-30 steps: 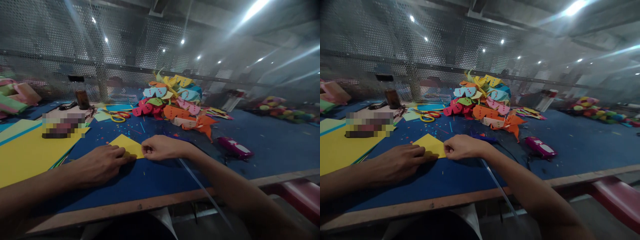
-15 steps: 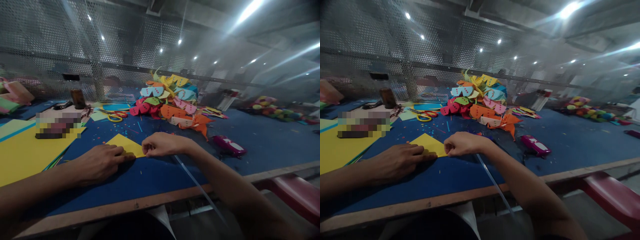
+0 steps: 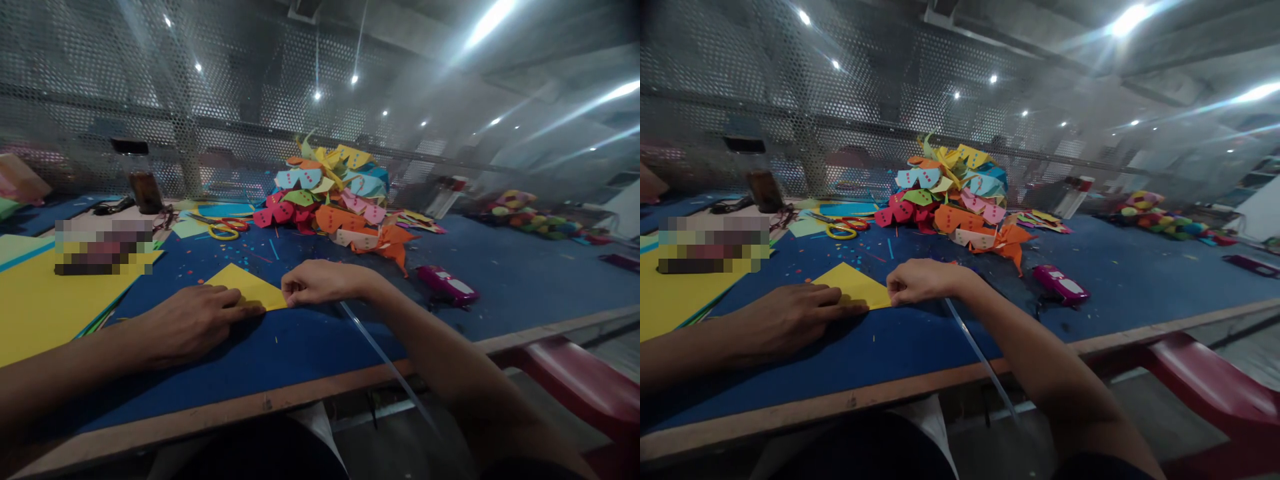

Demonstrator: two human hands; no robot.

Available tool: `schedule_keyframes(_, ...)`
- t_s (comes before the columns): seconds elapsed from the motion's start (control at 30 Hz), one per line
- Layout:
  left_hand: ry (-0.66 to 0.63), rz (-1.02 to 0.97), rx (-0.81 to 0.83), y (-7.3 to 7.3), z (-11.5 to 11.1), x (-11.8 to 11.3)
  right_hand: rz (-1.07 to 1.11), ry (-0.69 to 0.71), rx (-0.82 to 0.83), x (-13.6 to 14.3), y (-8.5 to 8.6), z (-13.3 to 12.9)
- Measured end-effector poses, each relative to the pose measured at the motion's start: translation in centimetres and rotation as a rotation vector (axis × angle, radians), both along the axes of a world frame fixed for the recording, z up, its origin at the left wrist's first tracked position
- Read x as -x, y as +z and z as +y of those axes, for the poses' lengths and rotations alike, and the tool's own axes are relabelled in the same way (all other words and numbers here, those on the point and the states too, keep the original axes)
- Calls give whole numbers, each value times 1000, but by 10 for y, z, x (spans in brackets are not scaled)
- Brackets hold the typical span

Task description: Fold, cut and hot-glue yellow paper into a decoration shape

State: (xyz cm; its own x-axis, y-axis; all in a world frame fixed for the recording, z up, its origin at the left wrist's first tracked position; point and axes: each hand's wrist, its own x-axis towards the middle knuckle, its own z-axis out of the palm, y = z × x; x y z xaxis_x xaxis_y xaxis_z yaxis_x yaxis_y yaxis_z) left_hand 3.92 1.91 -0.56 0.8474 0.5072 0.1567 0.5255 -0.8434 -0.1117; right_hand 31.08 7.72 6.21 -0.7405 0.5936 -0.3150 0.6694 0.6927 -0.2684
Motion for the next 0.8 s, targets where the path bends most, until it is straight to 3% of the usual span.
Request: schedule_keyframes(0.8, 20, 45, -10, 2, -2, -2, -79, 66, -2, 1, -2, -3)
